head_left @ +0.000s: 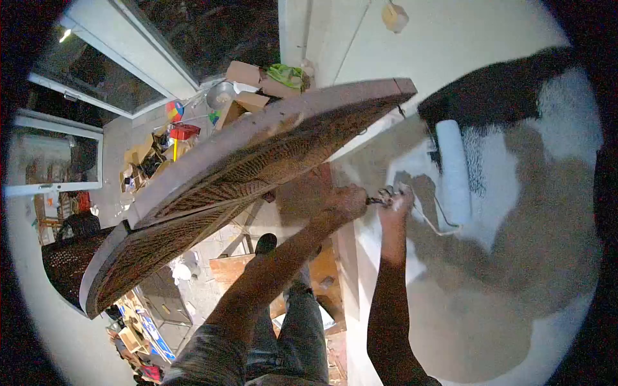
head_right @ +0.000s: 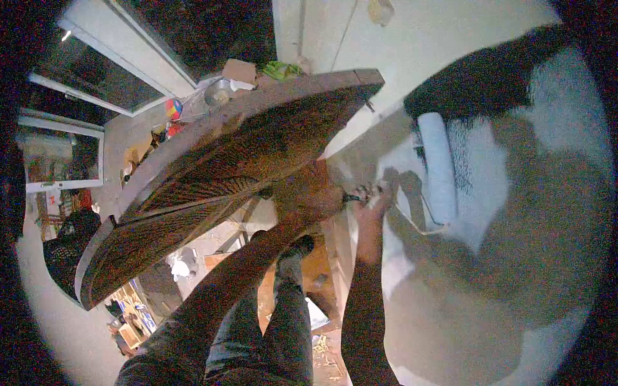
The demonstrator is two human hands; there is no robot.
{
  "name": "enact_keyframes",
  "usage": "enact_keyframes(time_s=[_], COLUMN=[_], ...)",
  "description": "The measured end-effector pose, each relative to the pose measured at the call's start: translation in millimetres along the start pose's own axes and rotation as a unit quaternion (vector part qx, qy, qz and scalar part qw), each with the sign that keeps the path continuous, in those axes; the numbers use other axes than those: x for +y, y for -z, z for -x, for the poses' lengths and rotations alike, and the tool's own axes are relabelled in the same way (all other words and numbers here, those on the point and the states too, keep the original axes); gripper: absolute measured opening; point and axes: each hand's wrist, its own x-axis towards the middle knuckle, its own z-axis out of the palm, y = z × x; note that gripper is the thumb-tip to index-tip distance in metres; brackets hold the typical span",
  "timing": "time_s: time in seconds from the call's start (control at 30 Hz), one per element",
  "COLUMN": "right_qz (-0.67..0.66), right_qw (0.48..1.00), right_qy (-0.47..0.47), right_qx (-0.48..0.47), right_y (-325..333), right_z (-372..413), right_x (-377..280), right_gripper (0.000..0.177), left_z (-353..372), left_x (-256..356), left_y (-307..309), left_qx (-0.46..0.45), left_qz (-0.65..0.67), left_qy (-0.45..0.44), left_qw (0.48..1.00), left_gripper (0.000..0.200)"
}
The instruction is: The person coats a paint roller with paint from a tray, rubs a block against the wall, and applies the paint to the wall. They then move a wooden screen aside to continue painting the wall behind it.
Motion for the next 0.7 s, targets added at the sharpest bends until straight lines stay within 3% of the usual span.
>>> enact_keyframes(time_s=[0.1,0.2,0.3,0.4,0.5,0.6,0.67,0.7], right_qz=[-0.031,-0.015,0.048,0.036,0.068,0.026,-0.02,0.002], right_qw=[0.989,0.975,0.981,0.991,0.995,0.995,0.999,0.999], right_qy=[0.029,0.055,0.116,0.094,0.066,0.045,-0.015,0.008], right_qx=[-0.144,-0.213,-0.145,-0.092,-0.027,0.082,-0.044,-0.046], right_y=[-3,-13,-28,-12,6,20,51,46], right_z=[14,24,39,15,-16,-49,-81,-78], right_x=[-25,-56,-62,-48,-22,15,34,41], right_gripper=[0.021,0.025,0.027,0.024,0.021,0.021,0.023,0.024], left_z=[-4,-15,-9,-30,-35,-48,-68,-57], left_x=[20,48,65,44,11,-31,-88,-83], left_y=[8,14,28,0,-24,-44,-112,-91], left_qx=[0.018,0.023,0.034,0.028,0.046,-0.023,0.19,0.15], left_qz=[-0.012,0.008,0.038,0.074,0.06,0.078,-0.058,-0.092], left_qy=[-0.026,-0.035,-0.006,-0.016,0.027,0.057,-0.12,-0.098], left_qw=[0.999,0.999,0.999,0.997,0.997,0.995,0.973,0.98], left_gripper=[0.018,0.018,0.019,0.019,0.019,0.018,0.017,0.016])
